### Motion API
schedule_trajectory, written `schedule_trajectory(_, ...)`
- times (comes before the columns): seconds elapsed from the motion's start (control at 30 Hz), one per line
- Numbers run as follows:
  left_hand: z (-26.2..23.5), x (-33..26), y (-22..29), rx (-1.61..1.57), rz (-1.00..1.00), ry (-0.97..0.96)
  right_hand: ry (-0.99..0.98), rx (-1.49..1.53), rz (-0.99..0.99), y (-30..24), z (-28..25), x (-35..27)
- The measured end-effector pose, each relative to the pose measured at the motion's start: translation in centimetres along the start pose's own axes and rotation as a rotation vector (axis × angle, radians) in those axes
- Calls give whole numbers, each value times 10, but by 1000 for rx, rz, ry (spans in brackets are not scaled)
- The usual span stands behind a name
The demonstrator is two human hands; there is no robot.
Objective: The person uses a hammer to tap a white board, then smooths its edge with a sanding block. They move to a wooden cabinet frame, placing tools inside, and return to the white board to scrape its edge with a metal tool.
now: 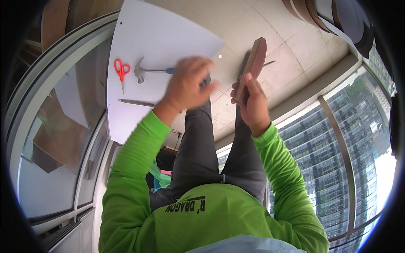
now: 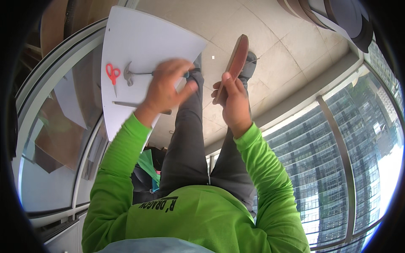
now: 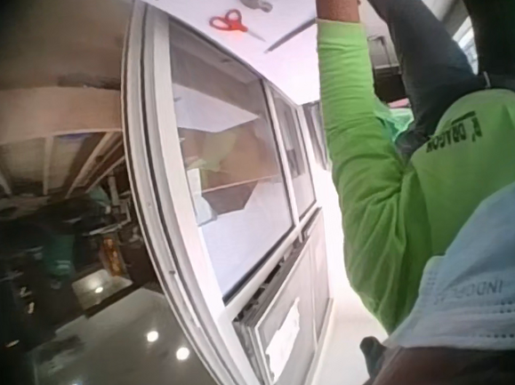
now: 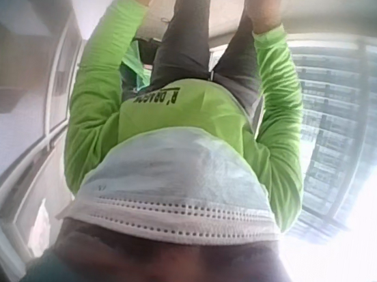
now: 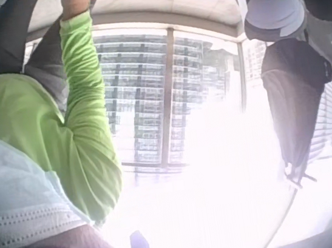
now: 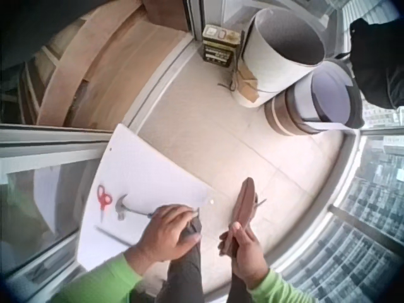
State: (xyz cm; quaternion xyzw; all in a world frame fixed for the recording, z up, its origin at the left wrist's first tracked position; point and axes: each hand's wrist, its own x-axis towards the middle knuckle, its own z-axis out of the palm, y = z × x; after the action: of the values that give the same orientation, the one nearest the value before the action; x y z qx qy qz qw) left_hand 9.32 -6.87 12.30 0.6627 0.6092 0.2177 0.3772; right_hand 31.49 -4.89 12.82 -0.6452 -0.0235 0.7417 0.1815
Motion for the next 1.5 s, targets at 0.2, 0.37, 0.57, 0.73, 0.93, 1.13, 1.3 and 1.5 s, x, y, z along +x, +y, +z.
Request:
schedule_trajectory(0.2, -84, 63, -216, 577, -360, 678, -3, 140, 91, -12, -7, 31)
schedule_trajectory(0.37, -151, 80, -282, -370, -779, 312, 37, 136, 117, -1, -14, 33)
schedule_trajectory(0.57, -173, 78, -282, -632, -943, 133, 67, 106, 122, 2, -16, 35)
schedule_trajectory(0.73, -186, 60, -277, -513, -1012, 41, 54, 42, 101, -1, -13, 41)
schedule_trajectory(0.93, -186, 34, -278, -475, -1041, -11, 56, 36, 104, 1, -12, 44)
schedule_trajectory(1.13, -191, 5, -286, -508, -1055, -25, 63, 15, 117, 8, -11, 46)
schedule_trajectory(1.3, -178, 13, -280, -609, -1139, 85, 56, -29, 122, 3, -8, 45)
schedule_trajectory(1.5, -167, 42, -271, -619, -929, 126, 28, -29, 153, -2, 4, 54)
